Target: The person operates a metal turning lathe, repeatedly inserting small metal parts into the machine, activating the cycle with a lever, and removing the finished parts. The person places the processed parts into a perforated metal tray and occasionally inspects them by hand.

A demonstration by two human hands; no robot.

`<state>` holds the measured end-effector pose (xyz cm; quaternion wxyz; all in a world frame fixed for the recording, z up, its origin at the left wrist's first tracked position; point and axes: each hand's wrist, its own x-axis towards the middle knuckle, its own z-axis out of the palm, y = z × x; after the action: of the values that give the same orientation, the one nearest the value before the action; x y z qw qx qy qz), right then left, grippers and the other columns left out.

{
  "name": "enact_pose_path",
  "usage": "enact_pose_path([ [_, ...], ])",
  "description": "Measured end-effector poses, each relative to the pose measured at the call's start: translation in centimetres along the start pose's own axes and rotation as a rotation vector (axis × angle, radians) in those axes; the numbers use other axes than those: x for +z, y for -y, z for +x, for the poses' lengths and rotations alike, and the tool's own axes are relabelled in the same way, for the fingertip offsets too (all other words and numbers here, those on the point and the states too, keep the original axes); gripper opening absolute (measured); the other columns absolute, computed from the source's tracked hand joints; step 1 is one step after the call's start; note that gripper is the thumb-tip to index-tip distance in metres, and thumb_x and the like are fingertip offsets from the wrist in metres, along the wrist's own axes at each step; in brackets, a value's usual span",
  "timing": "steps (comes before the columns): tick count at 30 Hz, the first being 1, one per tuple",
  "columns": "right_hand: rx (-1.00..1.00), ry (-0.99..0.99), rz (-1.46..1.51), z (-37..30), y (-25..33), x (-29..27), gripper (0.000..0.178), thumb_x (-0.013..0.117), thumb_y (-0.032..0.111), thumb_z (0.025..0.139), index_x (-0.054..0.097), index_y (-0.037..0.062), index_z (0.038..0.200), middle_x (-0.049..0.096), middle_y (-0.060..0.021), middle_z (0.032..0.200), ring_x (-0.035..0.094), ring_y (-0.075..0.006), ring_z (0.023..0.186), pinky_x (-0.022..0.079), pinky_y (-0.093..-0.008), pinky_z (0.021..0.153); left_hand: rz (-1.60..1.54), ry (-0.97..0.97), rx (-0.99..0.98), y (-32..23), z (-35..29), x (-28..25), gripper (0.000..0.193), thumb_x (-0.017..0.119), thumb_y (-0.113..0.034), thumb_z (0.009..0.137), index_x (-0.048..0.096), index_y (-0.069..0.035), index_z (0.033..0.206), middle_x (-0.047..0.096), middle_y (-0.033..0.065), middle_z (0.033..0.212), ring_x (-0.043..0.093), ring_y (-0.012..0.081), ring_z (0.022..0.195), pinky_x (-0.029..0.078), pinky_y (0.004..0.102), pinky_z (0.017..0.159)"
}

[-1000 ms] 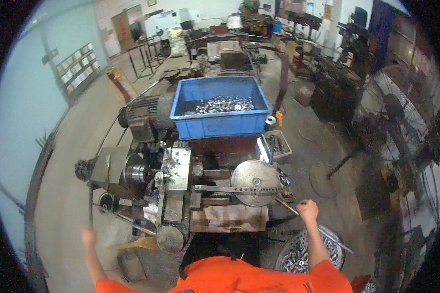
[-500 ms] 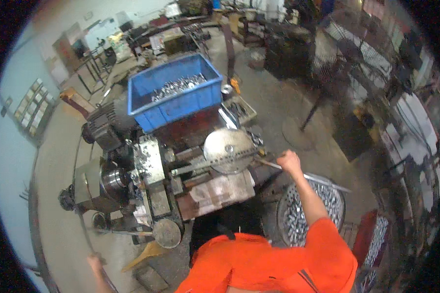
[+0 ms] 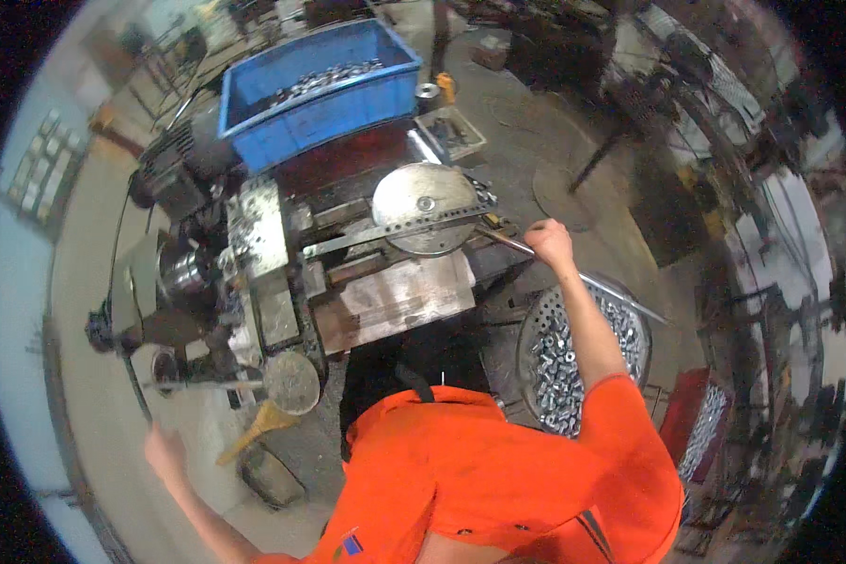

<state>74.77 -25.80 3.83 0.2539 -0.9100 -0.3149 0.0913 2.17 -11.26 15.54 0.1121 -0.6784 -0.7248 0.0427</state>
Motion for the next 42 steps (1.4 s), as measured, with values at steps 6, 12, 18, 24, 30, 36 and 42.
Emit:
enact_pose_path([
  [6, -0.064, -0.046, -0.026, -0.4, 0.2, -0.3, 0.03, 0.056, 0.026, 0.061, 0.068, 0.0075, 0.081, 0.062, -0.0204, 0.081, 0.06, -0.034, 0.081, 0.047, -0.038, 0.073, -0.881, -0.204, 0.943, -15.2, -4.1, -15.5, 0.034, 0.065, -0.006, 0.068, 0.059, -0.003, 0.101, 0.063, 0.0094, 0.086, 0.059, 0.0245, 0.084, 0.044, 0.0344, 0.078],
  [12, -0.15, -0.009, -0.03, 1.1, -1.1, 0.8, 0.028, 0.057, 0.027, 0.064, 0.068, 0.0069, 0.08, 0.062, -0.0187, 0.079, 0.062, -0.0306, 0.078, 0.048, -0.0345, 0.071, -1.876, 0.763, 1.547, -25.1, -9.1, -24.2, 0.03, 0.065, -0.013, 0.077, 0.059, 0.01, 0.095, 0.064, 0.0176, 0.079, 0.063, 0.0279, 0.068, 0.051, 0.0363, 0.067],
  [18, -0.108, -0.043, -0.028, 0.7, -1.7, 0.6, 0.032, 0.055, 0.025, 0.059, 0.069, 0.0079, 0.083, 0.062, -0.0204, 0.084, 0.061, -0.0329, 0.084, 0.046, -0.0362, 0.078, -1.682, 1.082, 1.943, -28.6, -12.2, -25.4, 0.03, 0.065, -0.013, 0.076, 0.059, 0.009, 0.095, 0.063, 0.0172, 0.079, 0.063, 0.0276, 0.068, 0.051, 0.0362, 0.067],
  [24, -0.026, 0.003, -0.041, 0.4, 0.8, 0.7, 0.033, 0.056, 0.025, 0.059, 0.069, 0.0081, 0.084, 0.062, -0.0205, 0.085, 0.061, -0.0318, 0.085, 0.046, -0.0351, 0.079, -1.625, 1.124, 1.994, -29.3, -13.2, -24.6, 0.03, 0.065, -0.013, 0.075, 0.059, 0.008, 0.095, 0.063, 0.0168, 0.079, 0.063, 0.0272, 0.068, 0.051, 0.0361, 0.067],
  [30, -0.005, 0.007, 0.001, 0.0, 0.7, 0.3, 0.032, 0.055, 0.025, 0.062, 0.068, 0.0059, 0.083, 0.064, -0.0177, 0.086, 0.061, -0.0284, 0.086, 0.046, -0.0319, 0.079, -1.616, 1.143, 1.986, -29.2, -13.4, -23.9, 0.03, 0.065, -0.013, 0.074, 0.06, 0.008, 0.095, 0.063, 0.0164, 0.079, 0.063, 0.0268, 0.068, 0.051, 0.0359, 0.066],
  [36, -0.039, 0.004, -0.03, 0.1, 0.5, 0.2, 0.032, 0.055, 0.026, 0.062, 0.068, 0.0048, 0.083, 0.064, -0.018, 0.086, 0.061, -0.0289, 0.086, 0.045, -0.032, 0.078, -1.635, 1.114, 1.919, -29.0, -13.5, -22.4, 0.03, 0.066, -0.013, 0.073, 0.06, 0.007, 0.095, 0.063, 0.0161, 0.079, 0.063, 0.0265, 0.068, 0.051, 0.0358, 0.066],
  [42, -0.064, 0.03, -0.025, -0.2, 2.1, 0.2, 0.033, 0.055, 0.025, 0.063, 0.067, 0.0025, 0.085, 0.063, -0.0201, 0.085, 0.061, -0.0292, 0.086, 0.045, -0.0321, 0.078, -1.653, 1.05, 1.796, -28.8, -14.0, -20.6, 0.03, 0.066, -0.012, 0.073, 0.06, 0.006, 0.095, 0.063, 0.0157, 0.079, 0.062, 0.0261, 0.068, 0.051, 0.0357, 0.066],
])
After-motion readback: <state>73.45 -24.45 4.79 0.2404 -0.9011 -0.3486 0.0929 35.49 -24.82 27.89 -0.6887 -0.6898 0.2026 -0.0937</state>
